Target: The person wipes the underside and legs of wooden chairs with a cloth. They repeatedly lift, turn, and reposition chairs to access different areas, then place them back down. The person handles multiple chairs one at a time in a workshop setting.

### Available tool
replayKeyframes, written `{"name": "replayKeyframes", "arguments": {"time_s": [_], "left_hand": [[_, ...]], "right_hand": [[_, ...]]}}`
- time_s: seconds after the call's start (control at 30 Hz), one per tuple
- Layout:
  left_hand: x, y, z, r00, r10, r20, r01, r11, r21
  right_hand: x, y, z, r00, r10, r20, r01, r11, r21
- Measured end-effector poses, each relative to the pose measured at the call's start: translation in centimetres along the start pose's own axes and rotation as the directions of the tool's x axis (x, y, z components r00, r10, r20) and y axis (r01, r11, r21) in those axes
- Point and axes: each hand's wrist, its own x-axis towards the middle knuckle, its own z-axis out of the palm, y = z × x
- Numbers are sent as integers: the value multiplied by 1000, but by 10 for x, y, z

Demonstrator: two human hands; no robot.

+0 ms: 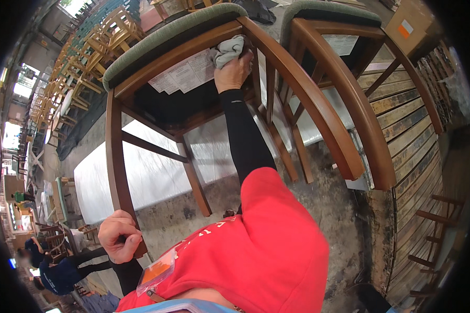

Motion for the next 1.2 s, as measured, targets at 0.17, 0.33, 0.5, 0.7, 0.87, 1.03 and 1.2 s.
{"name": "replayKeyframes", "arguments": {"time_s": [0.17,0.33,0.5,0.7,0.87,1.03,1.2], "left_hand": [[-3,-1,0,1000,-10,1,10,1000,-8],[0,-2,-1,1000,12,18,-12,1000,-10],[-7,-2,-6,998,-20,66,20,1000,3],[-5,-4,-6,999,-13,35,14,1000,-18],[-5,-5,-3,1000,-7,27,8,999,-32],[2,-6,-4,999,34,40,-32,998,-46],[-5,-1,-3,1000,0,21,0,1000,-21]], "right_hand": [[-18,-2,-13,999,34,19,-36,997,75],[0,3,-10,989,-102,-105,101,995,-23],[-15,1,-6,997,80,-12,-78,992,97],[-34,4,-4,991,-82,-103,107,956,273],[1,-10,-12,998,53,25,-58,970,236],[-23,29,-7,984,25,-176,-3,993,120],[-16,-12,7,990,117,-73,-90,949,303]]}}
